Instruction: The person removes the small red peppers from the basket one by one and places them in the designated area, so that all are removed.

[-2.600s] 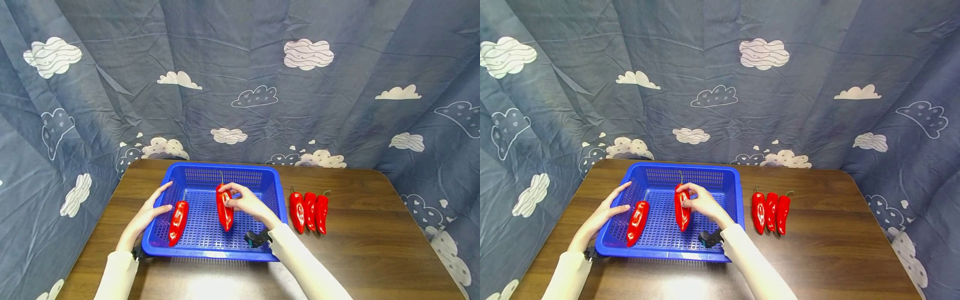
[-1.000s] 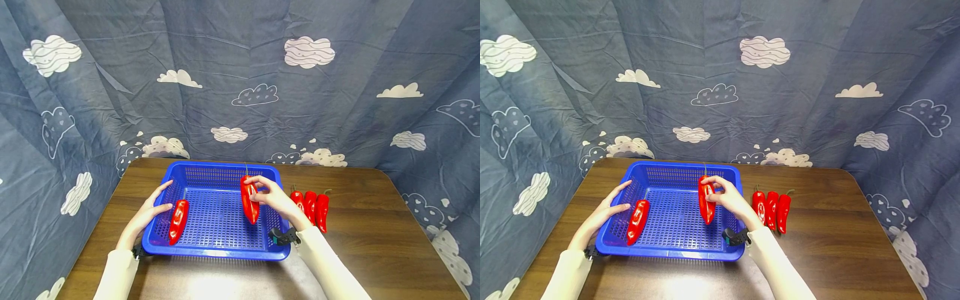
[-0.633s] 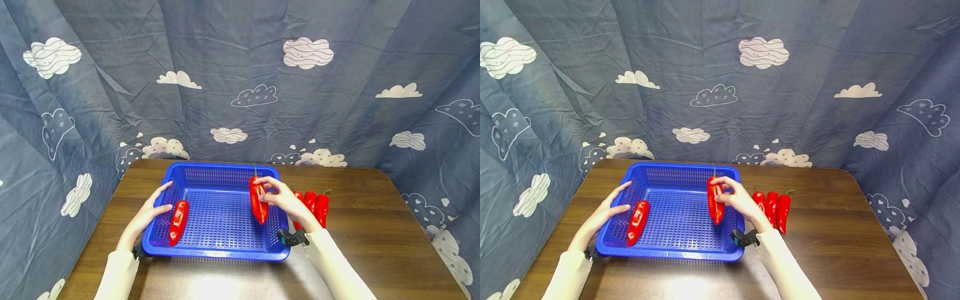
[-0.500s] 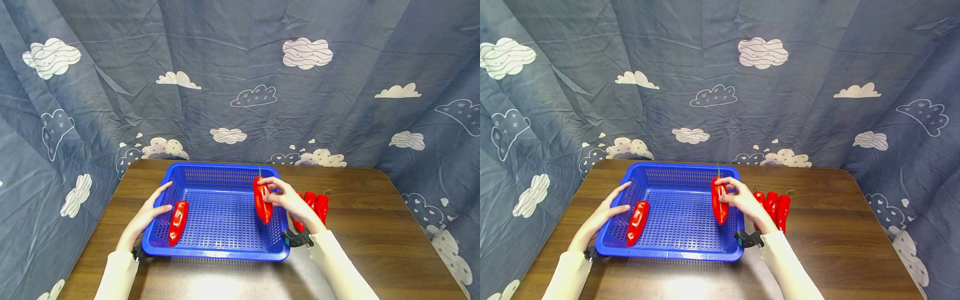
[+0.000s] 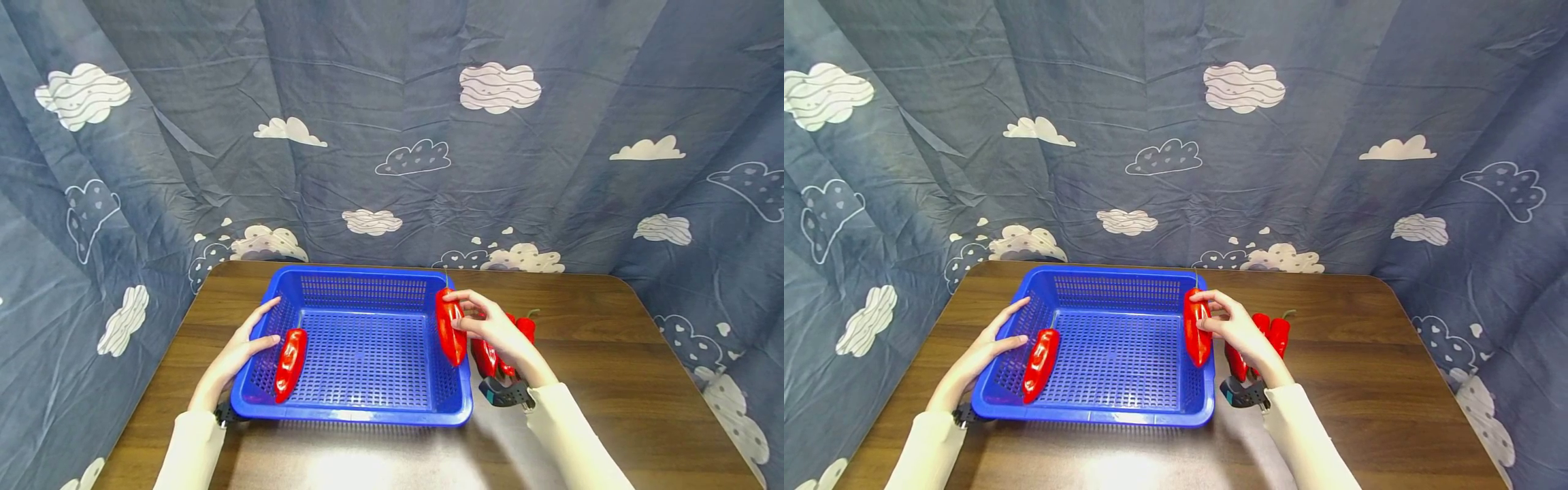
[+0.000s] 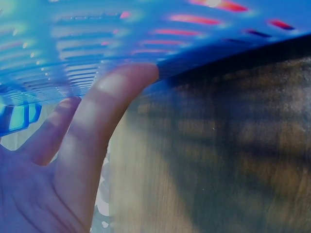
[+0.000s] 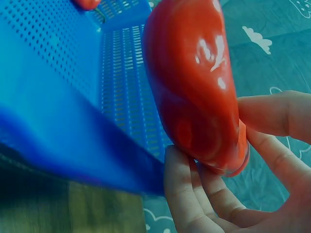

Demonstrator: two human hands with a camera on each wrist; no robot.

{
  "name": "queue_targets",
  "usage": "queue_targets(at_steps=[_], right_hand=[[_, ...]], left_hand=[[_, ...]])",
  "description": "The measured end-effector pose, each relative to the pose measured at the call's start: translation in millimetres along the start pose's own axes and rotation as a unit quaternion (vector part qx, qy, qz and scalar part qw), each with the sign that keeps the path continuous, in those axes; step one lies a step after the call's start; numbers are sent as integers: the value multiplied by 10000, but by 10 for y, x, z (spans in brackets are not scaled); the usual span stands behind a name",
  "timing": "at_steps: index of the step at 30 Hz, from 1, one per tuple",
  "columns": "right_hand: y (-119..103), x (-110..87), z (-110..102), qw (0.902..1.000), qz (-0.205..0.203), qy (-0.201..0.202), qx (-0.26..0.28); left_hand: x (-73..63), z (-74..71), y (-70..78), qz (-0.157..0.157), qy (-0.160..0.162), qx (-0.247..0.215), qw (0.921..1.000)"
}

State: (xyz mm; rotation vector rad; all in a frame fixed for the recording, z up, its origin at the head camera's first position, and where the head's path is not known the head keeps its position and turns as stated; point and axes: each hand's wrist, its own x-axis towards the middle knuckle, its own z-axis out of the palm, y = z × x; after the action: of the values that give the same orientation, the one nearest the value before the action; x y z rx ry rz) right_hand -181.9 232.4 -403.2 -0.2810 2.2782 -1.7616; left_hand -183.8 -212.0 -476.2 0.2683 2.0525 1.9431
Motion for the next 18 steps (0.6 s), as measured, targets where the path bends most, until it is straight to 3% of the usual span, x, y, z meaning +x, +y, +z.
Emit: queue_targets(at_steps=[10, 18], right_hand=[[77, -83, -139, 9998, -152, 137, -40], [130, -146, -223, 9993, -49, 338, -144]], left_hand=[[-5, 4, 0, -26, 9, 9, 10000], [0, 3, -2, 28, -11, 17, 10000]])
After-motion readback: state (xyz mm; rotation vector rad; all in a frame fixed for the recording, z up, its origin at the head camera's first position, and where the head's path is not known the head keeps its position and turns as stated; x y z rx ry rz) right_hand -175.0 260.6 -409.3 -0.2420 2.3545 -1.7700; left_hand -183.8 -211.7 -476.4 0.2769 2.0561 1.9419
